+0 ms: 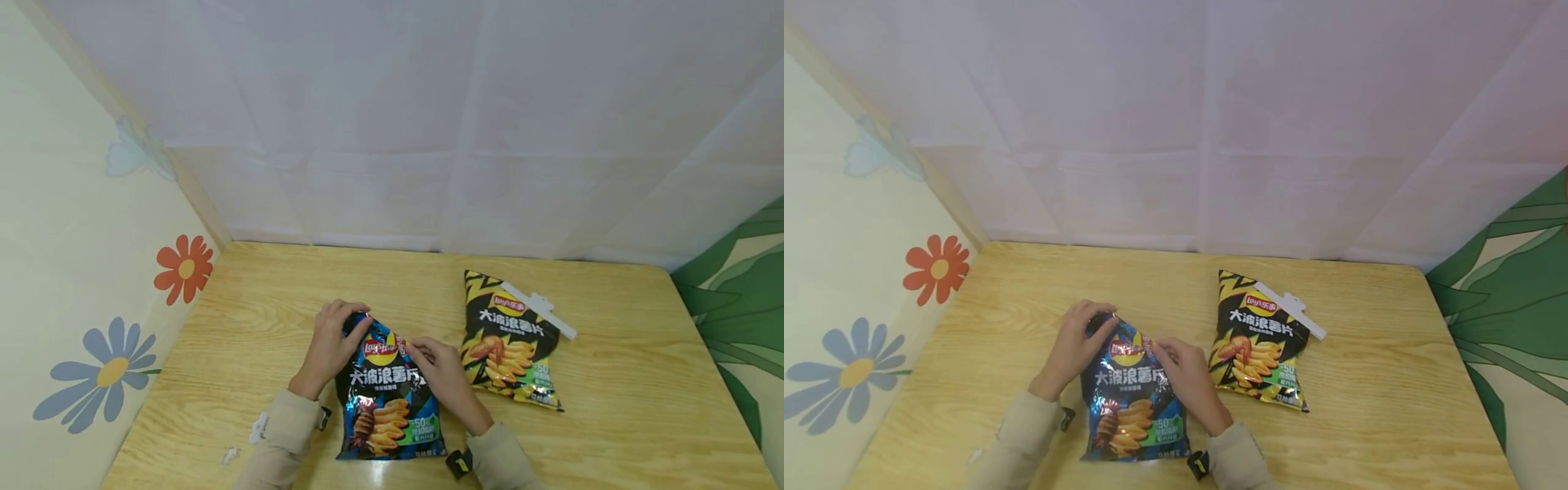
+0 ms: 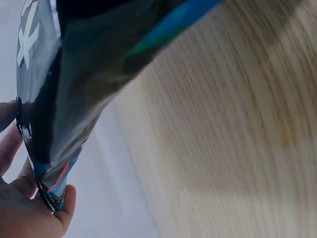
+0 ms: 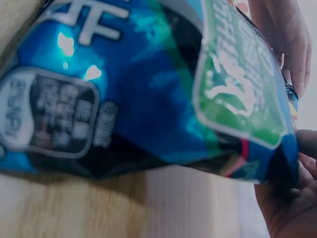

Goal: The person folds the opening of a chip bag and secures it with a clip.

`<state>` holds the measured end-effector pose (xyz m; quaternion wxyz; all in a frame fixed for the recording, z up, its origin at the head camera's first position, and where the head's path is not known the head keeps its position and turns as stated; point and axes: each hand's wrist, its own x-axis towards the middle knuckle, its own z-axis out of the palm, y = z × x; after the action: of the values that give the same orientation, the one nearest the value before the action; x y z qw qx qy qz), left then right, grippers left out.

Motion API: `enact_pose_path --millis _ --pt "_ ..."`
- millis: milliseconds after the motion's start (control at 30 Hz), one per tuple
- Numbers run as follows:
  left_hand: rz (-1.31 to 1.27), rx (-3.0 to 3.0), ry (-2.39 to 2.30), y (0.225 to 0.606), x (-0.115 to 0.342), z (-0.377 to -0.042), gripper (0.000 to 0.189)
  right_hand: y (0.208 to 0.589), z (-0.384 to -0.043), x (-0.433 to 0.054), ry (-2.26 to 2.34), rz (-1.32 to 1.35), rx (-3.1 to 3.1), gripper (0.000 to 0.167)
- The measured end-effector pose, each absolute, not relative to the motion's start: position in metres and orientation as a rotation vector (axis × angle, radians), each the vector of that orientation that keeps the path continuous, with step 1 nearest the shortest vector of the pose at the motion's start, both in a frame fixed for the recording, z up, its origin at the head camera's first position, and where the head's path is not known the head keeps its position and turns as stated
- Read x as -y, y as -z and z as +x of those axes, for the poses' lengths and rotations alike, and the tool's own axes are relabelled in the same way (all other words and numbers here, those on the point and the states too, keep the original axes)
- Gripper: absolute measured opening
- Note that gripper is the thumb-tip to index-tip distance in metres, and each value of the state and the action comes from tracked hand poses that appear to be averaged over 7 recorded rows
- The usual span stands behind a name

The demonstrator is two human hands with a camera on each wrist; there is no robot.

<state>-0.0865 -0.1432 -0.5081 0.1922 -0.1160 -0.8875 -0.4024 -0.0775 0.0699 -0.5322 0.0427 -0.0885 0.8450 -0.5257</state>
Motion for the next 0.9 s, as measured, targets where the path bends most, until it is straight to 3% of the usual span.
enact_pose_path --millis 900 --pt "-0.27 2.496 1.124 0.512 0.158 -0.081 0.027 0.537 -0.075 -0.07 1.668 -0.282 -2.592 0.018"
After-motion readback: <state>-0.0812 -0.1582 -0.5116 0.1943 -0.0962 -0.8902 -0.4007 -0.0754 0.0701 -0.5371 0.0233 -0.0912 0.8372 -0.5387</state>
